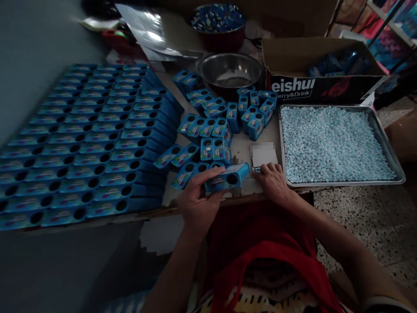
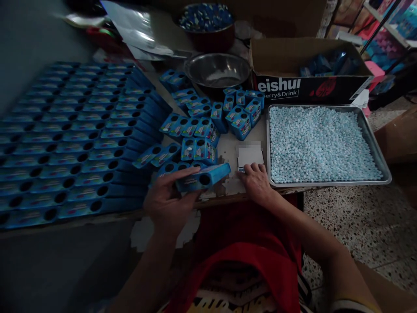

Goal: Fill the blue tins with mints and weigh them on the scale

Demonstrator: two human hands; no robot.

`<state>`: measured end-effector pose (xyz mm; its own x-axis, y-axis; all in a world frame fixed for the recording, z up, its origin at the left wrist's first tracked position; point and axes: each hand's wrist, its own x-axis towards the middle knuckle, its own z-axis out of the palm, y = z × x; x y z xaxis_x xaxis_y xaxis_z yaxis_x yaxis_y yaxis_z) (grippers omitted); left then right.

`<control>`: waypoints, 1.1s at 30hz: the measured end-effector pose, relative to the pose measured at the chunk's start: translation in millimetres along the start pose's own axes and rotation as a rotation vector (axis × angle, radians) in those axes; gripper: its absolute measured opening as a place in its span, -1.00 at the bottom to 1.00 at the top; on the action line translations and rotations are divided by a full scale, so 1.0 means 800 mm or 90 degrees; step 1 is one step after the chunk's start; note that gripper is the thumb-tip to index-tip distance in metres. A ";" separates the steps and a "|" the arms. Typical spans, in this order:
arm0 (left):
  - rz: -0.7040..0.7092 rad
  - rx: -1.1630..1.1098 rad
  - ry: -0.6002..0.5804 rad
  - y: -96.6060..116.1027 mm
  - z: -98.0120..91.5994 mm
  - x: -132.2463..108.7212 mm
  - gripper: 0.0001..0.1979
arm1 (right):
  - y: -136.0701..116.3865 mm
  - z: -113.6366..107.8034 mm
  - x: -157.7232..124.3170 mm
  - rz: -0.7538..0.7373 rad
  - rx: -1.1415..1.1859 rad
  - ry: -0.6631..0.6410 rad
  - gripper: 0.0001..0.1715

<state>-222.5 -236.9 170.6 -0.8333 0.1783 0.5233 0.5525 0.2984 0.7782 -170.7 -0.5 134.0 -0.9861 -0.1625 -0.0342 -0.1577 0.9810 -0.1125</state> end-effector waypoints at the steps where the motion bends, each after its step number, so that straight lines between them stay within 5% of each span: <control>1: -0.008 0.000 0.020 0.002 0.000 0.003 -0.65 | 0.001 0.001 0.000 -0.009 -0.003 0.001 -0.49; 16: -0.065 0.070 0.017 0.004 0.000 0.018 -0.57 | -0.002 -0.006 0.007 -0.032 0.003 -0.049 -0.55; 21: -0.031 0.063 0.020 -0.002 0.015 0.040 -0.50 | 0.005 -0.021 0.007 -0.050 -0.001 -0.018 -0.60; 27: -0.019 0.011 -0.098 0.011 0.063 0.066 -0.49 | 0.119 -0.062 -0.045 0.192 -0.031 0.133 -0.57; 33: -0.012 -0.022 -0.228 0.051 0.134 0.102 -0.43 | 0.211 -0.047 -0.068 0.238 -0.050 0.097 -0.43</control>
<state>-269.8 -109.7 208.0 -0.7930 0.4918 0.3595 0.5327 0.2734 0.8009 -145.4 178.0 154.1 -0.9718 0.2184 0.0891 0.2152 0.9756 -0.0436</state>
